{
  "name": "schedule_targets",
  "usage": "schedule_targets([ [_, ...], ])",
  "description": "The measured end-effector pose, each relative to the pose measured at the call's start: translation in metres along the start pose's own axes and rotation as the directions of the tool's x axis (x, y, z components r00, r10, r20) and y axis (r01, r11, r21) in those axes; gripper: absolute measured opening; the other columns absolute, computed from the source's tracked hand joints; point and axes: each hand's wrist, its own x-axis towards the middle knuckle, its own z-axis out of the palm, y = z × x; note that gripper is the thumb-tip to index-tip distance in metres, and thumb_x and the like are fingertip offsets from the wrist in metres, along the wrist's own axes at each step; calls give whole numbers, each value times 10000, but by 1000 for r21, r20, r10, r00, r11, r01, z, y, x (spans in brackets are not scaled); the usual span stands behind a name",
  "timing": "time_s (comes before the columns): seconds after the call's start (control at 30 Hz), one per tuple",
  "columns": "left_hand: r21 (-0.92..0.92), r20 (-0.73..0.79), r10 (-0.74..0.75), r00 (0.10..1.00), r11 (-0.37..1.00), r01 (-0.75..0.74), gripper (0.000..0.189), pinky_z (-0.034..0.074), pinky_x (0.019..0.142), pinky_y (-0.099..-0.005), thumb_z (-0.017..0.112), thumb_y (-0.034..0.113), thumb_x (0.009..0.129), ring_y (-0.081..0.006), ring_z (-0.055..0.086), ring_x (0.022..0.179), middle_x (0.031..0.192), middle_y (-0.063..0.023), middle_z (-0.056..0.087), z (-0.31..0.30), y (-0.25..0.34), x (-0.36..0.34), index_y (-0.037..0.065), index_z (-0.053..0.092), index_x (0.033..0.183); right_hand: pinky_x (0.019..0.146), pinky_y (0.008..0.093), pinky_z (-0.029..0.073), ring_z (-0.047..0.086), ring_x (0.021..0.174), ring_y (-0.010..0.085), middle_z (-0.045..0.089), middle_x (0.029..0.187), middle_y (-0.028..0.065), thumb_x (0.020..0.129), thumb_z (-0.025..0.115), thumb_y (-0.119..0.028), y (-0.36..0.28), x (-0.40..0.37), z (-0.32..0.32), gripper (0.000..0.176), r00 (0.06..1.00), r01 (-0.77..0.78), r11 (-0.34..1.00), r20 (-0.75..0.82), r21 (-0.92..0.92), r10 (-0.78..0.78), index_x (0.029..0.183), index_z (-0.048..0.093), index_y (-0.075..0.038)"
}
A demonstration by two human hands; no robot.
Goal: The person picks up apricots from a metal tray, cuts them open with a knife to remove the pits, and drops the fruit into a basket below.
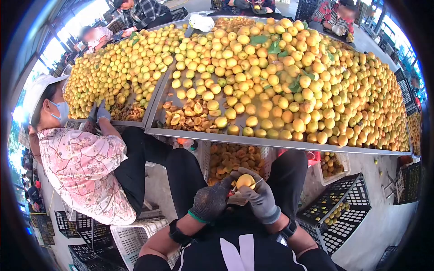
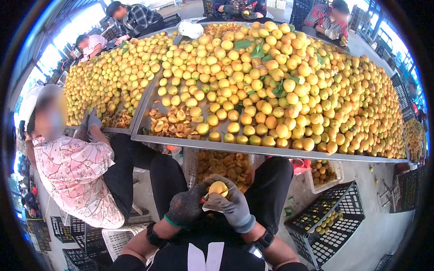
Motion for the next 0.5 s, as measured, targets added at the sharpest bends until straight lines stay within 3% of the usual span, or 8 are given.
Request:
schedule_targets([
  [0.13,108,9,-30,1000,994,29,701,506,547,-418,595,209,843,-290,655,645,860,-130,660,-20,14,1,114,308,1476,874,340,550,633,962,179,582,1194,97,947,601,-187,12,-5,-11,439,994,-75,997,-75,-8,74,1320,436,-26],
  [0.2,159,119,0,993,987,-19,776,498,535,-421,619,238,838,-288,646,623,833,-126,653,-19,12,1,137,238,1507,860,313,548,632,934,175,604,1101,88,948,605,-205,24,-9,-20,418,970,-219,961,-71,169,233,1278,451,0],
  [0.23,157,128,0,992,987,-20,776,498,535,-421,619,238,838,-288,646,623,833,-126,653,-19,11,-1,137,238,1507,860,313,548,632,934,175,604,1101,88,948,605,-205,32,-11,-22,418,968,-221,960,-77,174,237,1278,451,0],
  [0.3,90,229,49,972,993,-71,842,508,557,-425,667,252,807,-302,656,649,851,-138,662,-19,12,-2,173,213,1513,837,264,530,624,916,163,613,1039,79,950,603,-204,42,-15,-25,405,964,-257,960,-92,-109,248,1254,457,21],
  [0.43,-91,288,73,955,995,-49,893,525,599,-428,709,256,780,-322,670,701,889,-162,670,-17,10,2,226,199,1513,815,221,503,606,911,134,607,1059,67,955,597,-195,48,-17,-24,409,954,-288,957,-71,36,290,1258,449,37],
  [0.5,-145,404,-65,913,980,134,884,535,654,-433,715,217,774,-348,674,772,924,-191,671,-14,12,7,251,218,1504,819,217,492,593,928,113,601,1071,48,953,603,-192,52,-13,-27,410,986,-158,983,-34,97,162,1266,449,23],
])
